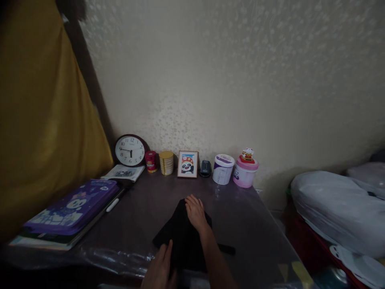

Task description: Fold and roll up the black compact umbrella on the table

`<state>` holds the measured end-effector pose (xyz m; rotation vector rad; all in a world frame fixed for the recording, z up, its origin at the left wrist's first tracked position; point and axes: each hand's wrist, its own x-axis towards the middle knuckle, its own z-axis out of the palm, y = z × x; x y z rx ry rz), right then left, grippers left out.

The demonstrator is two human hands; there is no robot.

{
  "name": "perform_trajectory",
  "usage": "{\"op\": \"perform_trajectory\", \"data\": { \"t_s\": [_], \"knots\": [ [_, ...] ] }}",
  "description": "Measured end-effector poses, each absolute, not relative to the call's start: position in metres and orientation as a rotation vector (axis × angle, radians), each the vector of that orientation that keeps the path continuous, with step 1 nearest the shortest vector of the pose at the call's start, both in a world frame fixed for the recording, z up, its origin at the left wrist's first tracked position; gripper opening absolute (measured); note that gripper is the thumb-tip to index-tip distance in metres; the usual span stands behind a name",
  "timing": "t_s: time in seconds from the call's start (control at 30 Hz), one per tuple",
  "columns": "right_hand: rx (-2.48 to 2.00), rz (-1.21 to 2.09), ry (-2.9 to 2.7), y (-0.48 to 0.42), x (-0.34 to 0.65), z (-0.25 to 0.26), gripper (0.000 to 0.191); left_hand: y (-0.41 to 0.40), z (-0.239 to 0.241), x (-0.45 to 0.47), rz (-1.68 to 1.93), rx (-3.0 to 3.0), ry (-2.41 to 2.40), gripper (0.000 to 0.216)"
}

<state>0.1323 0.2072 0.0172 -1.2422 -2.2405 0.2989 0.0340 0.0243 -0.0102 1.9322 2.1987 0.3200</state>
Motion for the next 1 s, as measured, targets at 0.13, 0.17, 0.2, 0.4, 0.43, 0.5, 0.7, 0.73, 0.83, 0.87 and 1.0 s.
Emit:
{"op": "perform_trajectory", "data": {
  "t_s": [0.13,0.17,0.2,0.4,0.43,0.5,0.7,0.73,0.83,0.87,1.0],
  "knots": [
    [-1.279,0.193,-2.172,0.199,0.128,0.022,0.034,0.025,-0.007,0.032,0.372,1.952,2.216,0.064],
    [-1.241,0.204,-2.173,0.189,0.126,0.023,0.034,0.026,-0.007,0.031,0.373,1.95,2.221,0.065],
    [-1.202,0.236,-2.179,0.175,0.125,0.024,0.033,0.026,-0.006,0.031,0.37,1.944,2.229,0.065],
    [-0.908,0.634,-2.246,0.09,0.127,0.021,0.033,0.022,0.005,0.032,0.275,1.873,2.262,0.06],
    [-0.908,0.709,-2.19,0.083,0.131,0.019,0.032,0.021,0.008,0.032,0.249,1.867,2.264,0.061],
    [-0.96,0.87,-2.005,0.075,0.141,0.016,0.031,0.018,0.013,0.032,0.189,1.868,2.267,0.066],
    [-1.049,1.296,-1.398,0.077,0.175,0.016,0.046,0.015,0.016,0.028,0.226,1.667,2.046,0.079],
    [-1.04,1.33,-1.36,0.075,0.18,0.017,0.047,0.015,0.014,0.026,0.268,1.634,1.98,0.079],
    [-0.991,1.46,-1.404,0.061,0.189,0.019,0.042,0.017,0.013,0.018,0.404,1.58,1.863,0.076],
    [-0.978,1.541,-1.461,0.054,0.19,0.018,0.039,0.018,0.014,0.015,0.45,1.563,1.849,0.075],
    [-0.892,1.768,-1.714,0.03,0.176,0.012,0.022,0.024,0.038,0.002,0.762,1.496,1.708,0.074]
  ]
}}
